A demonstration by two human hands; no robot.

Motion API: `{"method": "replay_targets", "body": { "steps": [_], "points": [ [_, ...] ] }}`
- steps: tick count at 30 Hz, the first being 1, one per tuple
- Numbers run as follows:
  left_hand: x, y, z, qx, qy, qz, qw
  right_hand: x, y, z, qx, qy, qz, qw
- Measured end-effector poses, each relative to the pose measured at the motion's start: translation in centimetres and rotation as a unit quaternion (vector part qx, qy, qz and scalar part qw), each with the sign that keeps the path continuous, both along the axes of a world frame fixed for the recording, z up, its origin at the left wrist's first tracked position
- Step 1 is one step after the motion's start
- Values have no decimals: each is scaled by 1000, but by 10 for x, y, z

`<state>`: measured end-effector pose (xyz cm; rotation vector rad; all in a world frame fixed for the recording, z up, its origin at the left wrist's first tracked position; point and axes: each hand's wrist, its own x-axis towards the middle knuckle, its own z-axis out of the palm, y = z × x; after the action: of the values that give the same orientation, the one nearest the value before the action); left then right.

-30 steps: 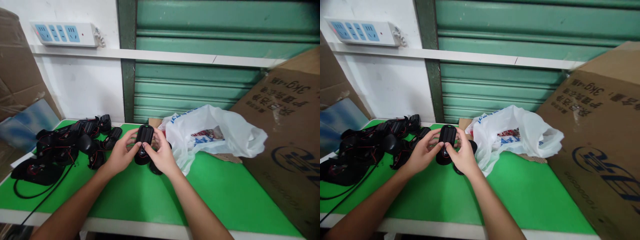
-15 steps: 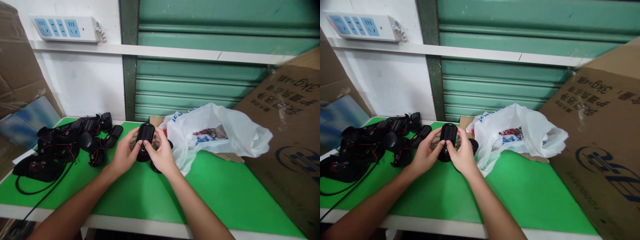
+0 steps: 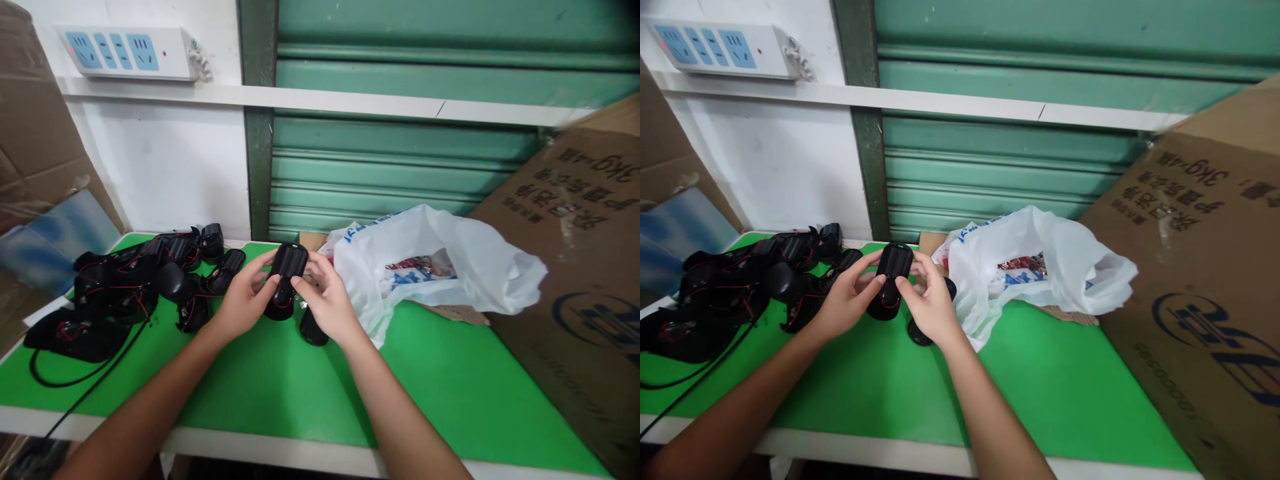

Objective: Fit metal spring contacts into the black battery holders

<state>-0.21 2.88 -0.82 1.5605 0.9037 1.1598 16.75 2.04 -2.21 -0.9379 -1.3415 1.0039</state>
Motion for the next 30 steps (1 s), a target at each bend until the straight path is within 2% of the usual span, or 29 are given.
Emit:
{"method": "replay_targets", "body": {
  "steps": [6, 14, 20, 30],
  "points": [
    [-4, 5, 2, -77, -39, -17, 996, 2, -1, 2, 22, -15, -1, 1000],
    [-1, 4, 4, -101, -79, -34, 991, 0, -3, 2, 30, -19, -8, 999],
    [-2, 5, 5, -110, -95, -62, 987, 2, -1, 2, 8, 3, -2, 1000],
    [-5, 11, 2, -72, -67, -110, 989, 5, 3, 0, -26, 66, 27, 997]
  ]
}}
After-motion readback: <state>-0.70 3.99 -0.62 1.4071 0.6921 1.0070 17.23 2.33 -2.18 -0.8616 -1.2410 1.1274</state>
